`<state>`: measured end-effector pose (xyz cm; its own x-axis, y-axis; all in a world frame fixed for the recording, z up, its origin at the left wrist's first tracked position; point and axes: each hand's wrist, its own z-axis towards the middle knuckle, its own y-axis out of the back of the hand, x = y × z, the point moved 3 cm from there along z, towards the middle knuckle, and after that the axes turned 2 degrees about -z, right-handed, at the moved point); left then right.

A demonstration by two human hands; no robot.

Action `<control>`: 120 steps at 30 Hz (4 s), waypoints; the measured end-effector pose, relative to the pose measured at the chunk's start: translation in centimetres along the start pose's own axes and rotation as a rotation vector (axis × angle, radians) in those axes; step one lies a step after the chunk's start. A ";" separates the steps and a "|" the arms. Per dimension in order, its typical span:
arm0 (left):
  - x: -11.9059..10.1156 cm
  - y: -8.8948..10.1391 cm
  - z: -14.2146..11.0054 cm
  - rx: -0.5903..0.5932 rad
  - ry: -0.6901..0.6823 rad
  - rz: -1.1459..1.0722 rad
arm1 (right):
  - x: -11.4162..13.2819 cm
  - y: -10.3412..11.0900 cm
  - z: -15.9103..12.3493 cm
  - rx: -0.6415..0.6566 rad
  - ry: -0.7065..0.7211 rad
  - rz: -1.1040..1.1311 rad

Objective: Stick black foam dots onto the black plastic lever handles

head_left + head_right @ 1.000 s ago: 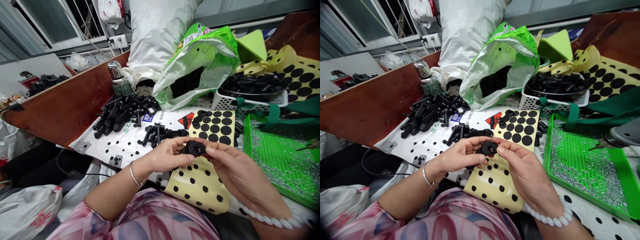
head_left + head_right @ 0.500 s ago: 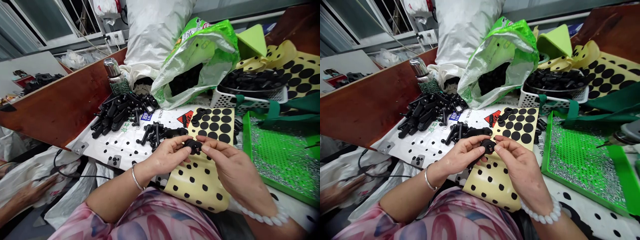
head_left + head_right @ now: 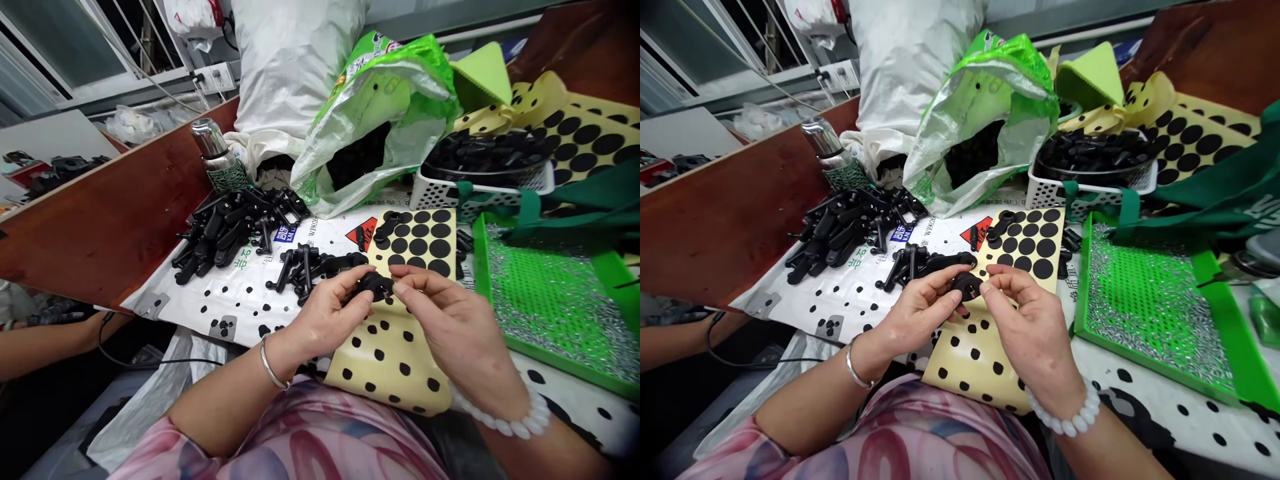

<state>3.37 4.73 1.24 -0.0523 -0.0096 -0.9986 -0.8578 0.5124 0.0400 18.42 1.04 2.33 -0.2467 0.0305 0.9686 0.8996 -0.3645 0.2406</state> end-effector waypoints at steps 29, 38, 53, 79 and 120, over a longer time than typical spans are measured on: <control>-0.6 0.9 0.2 -0.034 0.089 -0.273 | 0.3 -0.3 2.3 0.191 0.015 0.124; -0.9 0.4 0.6 -0.064 0.148 -0.357 | 1.7 -1.5 1.2 0.267 0.078 0.182; -0.5 -0.5 0.5 -0.094 0.271 -0.461 | 0.7 -0.8 0.4 0.236 0.168 0.144; 1.2 -1.7 -0.5 -0.004 0.419 -0.704 | -1.1 -0.3 -0.5 0.293 0.319 0.017; -1.2 -4.7 -1.4 -0.084 -0.696 0.477 | -2.0 0.5 -3.5 -0.032 -0.148 0.713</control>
<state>6.73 1.19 2.29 -0.1150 0.7359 -0.6672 -0.8603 0.2620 0.4373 18.09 -2.42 0.31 0.4490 -0.0997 0.8879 0.8119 -0.3694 -0.4521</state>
